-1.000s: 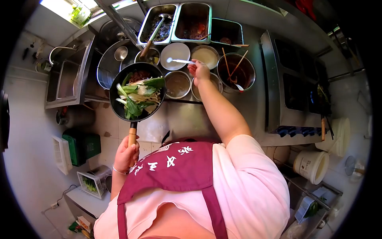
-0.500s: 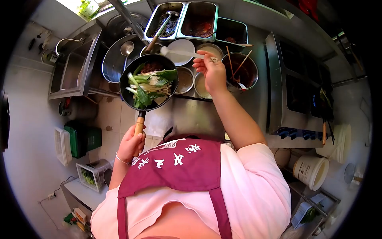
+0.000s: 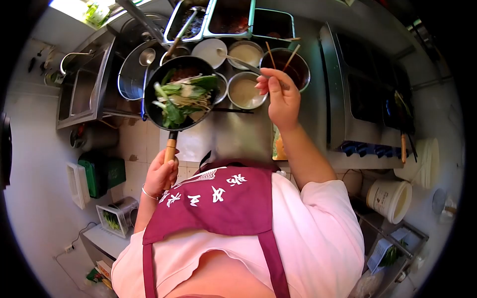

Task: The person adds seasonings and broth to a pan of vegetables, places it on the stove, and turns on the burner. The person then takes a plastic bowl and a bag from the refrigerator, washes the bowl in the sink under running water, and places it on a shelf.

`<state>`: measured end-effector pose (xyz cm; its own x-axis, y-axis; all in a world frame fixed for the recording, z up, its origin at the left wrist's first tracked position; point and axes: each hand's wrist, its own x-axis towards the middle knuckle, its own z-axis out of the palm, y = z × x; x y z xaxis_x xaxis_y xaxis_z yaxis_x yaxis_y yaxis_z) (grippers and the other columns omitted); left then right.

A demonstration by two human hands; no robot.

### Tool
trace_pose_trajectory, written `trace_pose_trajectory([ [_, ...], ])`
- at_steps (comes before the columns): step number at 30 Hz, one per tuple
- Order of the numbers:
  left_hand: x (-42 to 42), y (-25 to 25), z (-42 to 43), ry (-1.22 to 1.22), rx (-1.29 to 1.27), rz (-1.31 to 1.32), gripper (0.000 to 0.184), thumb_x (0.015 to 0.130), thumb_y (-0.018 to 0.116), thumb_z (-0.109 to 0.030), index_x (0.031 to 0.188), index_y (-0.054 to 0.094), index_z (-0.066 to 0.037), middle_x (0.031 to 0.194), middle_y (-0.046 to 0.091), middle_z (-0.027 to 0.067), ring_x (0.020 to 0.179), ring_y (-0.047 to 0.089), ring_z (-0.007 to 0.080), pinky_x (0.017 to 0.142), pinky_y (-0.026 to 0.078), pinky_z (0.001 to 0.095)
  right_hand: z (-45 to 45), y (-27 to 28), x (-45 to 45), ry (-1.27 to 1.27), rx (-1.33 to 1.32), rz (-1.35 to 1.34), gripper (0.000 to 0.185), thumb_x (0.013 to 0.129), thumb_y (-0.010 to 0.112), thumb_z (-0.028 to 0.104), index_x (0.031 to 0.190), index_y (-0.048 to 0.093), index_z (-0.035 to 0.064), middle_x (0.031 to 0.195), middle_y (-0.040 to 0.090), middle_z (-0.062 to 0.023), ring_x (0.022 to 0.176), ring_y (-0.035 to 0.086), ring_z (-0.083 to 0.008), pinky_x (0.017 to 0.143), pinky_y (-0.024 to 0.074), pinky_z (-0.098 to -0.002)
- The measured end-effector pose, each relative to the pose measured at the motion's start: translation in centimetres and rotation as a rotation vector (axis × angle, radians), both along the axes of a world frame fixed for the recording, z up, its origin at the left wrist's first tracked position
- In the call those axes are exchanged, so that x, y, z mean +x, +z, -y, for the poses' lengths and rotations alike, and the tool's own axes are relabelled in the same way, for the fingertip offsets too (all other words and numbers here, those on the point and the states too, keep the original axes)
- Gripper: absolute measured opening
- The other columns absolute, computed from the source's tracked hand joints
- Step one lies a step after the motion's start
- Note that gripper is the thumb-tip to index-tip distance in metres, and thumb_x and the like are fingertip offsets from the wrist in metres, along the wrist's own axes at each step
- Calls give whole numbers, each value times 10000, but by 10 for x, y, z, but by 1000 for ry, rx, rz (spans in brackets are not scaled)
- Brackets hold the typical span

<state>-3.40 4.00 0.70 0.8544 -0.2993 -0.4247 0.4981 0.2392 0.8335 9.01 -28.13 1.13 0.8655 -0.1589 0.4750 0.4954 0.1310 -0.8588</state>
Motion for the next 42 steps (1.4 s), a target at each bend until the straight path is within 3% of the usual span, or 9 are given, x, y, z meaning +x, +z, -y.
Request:
trace_pose_trajectory([
  [5,0,-5,6,82,31,35,365,879,469,-116,1202,370,22,756,455,32,501,415,76,416,371,202,39,-72,6,-56,-256,-346,168,908,521,106,1034,624,60,823,611,-41,704,564,-93,618,469,-216],
  [10,10,-7,-9,151,-6,67,358,881,469,-121,1198,376,16,764,450,31,504,402,70,415,371,198,19,-105,16,-173,-913,78,168,808,577,70,970,617,88,857,608,-83,758,605,-249,652,496,-326],
  [20,-1,-12,-47,155,-41,82,350,871,473,-128,1181,389,11,761,448,17,488,380,54,393,335,176,-29,-151,12,-188,-1413,-45,286,792,501,83,1075,542,101,933,558,-124,826,582,-299,682,488,-400],
  [25,-11,-18,-67,154,-51,73,351,874,480,-131,1185,383,3,768,455,25,510,400,64,416,360,190,-8,-102,-16,-301,-1443,-341,399,836,475,97,1232,434,116,1004,538,-139,871,574,-327,703,482,-422],
  [27,-17,-24,-86,157,-61,59,356,878,483,-130,1191,376,0,776,463,27,526,415,69,429,374,197,-13,-66,-34,-388,-1236,-259,353,816,549,112,1166,506,118,939,556,-109,820,584,-309,686,477,-403],
  [31,-28,-29,-113,253,22,82,353,873,484,-128,1185,380,-1,761,458,25,504,408,66,410,370,195,-80,-10,-50,70,-765,-221,201,840,549,123,1015,616,50,902,631,-118,824,613,-242,738,484,-330],
  [35,-39,-32,-127,350,36,33,344,880,478,-115,1188,376,0,757,464,23,510,422,69,413,381,204,-168,-77,-13,610,-742,-336,327,865,524,204,1130,568,18,1049,621,-160,992,591,-270,866,455,-337],
  [39,-64,-47,-142,458,68,3,349,876,481,-105,1193,375,-6,756,467,25,494,418,66,393,386,201,-279,-178,61,435,-869,-602,540,827,549,331,1199,467,-53,1080,583,-248,1037,557,-359,885,446,-379],
  [42,-91,-52,-146,534,87,-97,370,861,486,-97,1205,373,-24,759,467,20,494,418,69,387,381,209,-323,-222,99,241,-897,-815,539,795,574,368,1109,504,-63,1065,579,-276,993,571,-387,853,460,-405],
])
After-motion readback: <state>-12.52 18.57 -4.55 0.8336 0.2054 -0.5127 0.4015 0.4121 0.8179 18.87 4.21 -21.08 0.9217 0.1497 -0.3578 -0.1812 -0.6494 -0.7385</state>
